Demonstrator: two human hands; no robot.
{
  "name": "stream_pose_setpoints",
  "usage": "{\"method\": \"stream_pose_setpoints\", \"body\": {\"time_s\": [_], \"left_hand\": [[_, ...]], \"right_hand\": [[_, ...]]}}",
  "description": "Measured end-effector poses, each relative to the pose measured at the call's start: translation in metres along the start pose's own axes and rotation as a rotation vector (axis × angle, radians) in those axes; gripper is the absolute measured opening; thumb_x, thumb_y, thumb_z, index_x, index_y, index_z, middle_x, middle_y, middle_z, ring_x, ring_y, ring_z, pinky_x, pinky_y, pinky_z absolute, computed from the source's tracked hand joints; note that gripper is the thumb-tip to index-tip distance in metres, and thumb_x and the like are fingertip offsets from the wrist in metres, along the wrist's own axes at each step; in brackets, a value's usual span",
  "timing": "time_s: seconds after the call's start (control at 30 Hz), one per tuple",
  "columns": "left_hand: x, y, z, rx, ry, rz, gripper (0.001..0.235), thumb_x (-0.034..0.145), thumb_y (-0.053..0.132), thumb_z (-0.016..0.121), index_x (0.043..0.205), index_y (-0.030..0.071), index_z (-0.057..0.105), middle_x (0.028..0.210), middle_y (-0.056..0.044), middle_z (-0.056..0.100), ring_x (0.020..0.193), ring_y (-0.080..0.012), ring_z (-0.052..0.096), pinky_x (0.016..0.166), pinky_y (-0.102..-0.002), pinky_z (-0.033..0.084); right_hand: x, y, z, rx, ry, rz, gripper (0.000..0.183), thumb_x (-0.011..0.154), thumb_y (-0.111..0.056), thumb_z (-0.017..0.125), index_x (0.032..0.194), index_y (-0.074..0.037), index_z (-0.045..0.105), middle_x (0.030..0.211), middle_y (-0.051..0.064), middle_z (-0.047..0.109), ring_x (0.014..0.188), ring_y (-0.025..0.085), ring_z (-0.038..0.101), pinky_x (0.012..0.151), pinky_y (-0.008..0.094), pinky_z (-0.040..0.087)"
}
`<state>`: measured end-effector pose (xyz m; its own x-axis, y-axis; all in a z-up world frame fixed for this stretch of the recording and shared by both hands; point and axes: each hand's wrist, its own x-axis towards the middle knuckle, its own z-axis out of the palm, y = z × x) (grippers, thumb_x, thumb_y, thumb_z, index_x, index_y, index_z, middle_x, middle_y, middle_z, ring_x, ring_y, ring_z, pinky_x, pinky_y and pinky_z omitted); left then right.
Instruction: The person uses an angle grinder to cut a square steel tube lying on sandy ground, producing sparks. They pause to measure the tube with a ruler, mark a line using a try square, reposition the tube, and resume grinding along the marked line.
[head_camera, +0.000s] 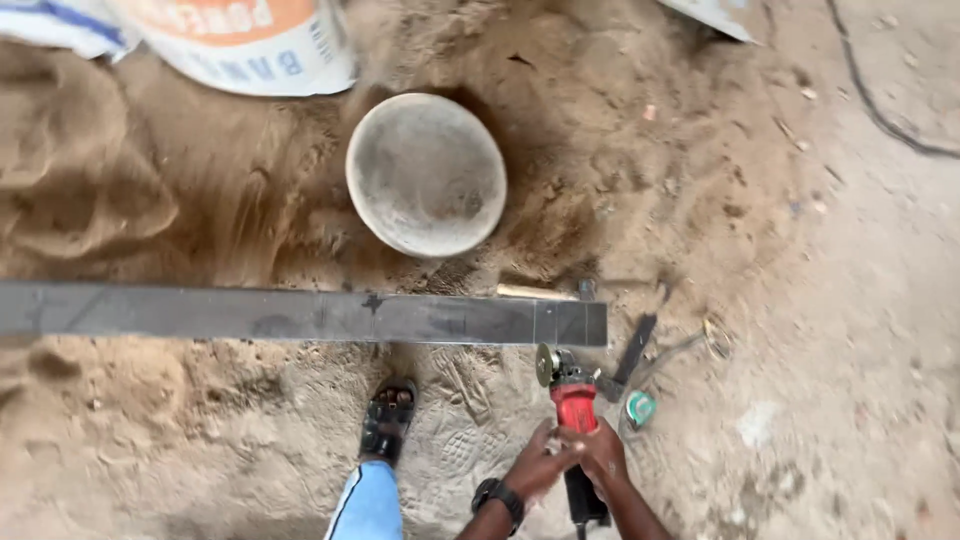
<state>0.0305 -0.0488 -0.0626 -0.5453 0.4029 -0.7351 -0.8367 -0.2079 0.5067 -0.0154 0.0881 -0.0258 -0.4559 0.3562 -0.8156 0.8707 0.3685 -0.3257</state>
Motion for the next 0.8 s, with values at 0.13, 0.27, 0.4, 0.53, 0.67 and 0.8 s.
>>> {"method": "stream_pose_setpoints", "body": {"time_s": [0.13, 0.27, 0.4, 0.53, 0.67, 0.8], "left_hand": [[0.029, 0.006, 0.021, -0.027, 0.142, -0.085, 0.108, 0.082, 0.034, 0.084, 0.159, 0.005, 0.013, 0.149, -0.020, 0.053, 0.135, -0.0274, 0.056, 0.109, -0.036, 0.050], [0.007, 0.054, 0.028, -0.218, 0.225, -0.085, 0.105, 0.083, 0.029, 0.082, 0.163, 0.013, 0.015, 0.155, -0.014, 0.046, 0.139, -0.0238, 0.051, 0.114, -0.035, 0.042], [0.015, 0.071, 0.030, -0.296, 0.279, -0.117, 0.103, 0.080, 0.019, 0.079, 0.163, 0.012, 0.018, 0.147, -0.013, 0.050, 0.131, -0.0241, 0.058, 0.112, -0.037, 0.046], [0.026, 0.072, 0.028, -0.321, 0.297, -0.154, 0.102, 0.075, 0.011, 0.074, 0.162, 0.006, 0.019, 0.116, -0.011, 0.067, 0.112, -0.0248, 0.067, 0.105, -0.038, 0.051], [0.029, 0.065, 0.024, -0.321, 0.308, -0.172, 0.104, 0.074, 0.010, 0.073, 0.162, 0.007, 0.017, 0.106, -0.003, 0.068, 0.109, -0.0199, 0.067, 0.105, -0.035, 0.050], [0.029, 0.063, 0.021, -0.264, 0.308, -0.183, 0.107, 0.072, 0.013, 0.074, 0.163, 0.010, 0.019, 0.122, -0.008, 0.067, 0.118, -0.0234, 0.065, 0.108, -0.036, 0.048]], "right_hand": [[0.035, 0.011, 0.002, 0.247, -0.237, -0.054, 0.048, 0.075, -0.032, 0.081, 0.104, 0.004, 0.069, 0.084, 0.011, 0.076, 0.073, 0.021, 0.075, 0.063, 0.035, 0.058], [0.045, 0.003, 0.011, 0.068, -0.100, -0.136, 0.052, 0.078, -0.031, 0.083, 0.111, 0.001, 0.061, 0.089, 0.011, 0.072, 0.075, 0.019, 0.068, 0.066, 0.034, 0.056], [0.072, 0.021, 0.015, 0.028, -0.049, -0.129, 0.050, 0.077, -0.027, 0.083, 0.114, -0.002, 0.060, 0.095, 0.011, 0.072, 0.079, 0.018, 0.066, 0.068, 0.034, 0.056], [0.071, 0.017, 0.016, -0.147, 0.003, -0.161, 0.050, 0.077, -0.023, 0.084, 0.116, -0.006, 0.058, 0.097, 0.011, 0.073, 0.080, 0.018, 0.068, 0.069, 0.034, 0.055], [0.062, 0.008, 0.016, -0.038, -0.038, -0.085, 0.050, 0.077, -0.023, 0.084, 0.115, -0.003, 0.058, 0.097, 0.012, 0.071, 0.078, 0.021, 0.068, 0.064, 0.036, 0.055], [0.054, 0.000, 0.018, -0.120, -0.026, -0.031, 0.049, 0.079, -0.024, 0.082, 0.117, -0.005, 0.057, 0.097, 0.011, 0.071, 0.077, 0.022, 0.068, 0.061, 0.036, 0.055]]}}
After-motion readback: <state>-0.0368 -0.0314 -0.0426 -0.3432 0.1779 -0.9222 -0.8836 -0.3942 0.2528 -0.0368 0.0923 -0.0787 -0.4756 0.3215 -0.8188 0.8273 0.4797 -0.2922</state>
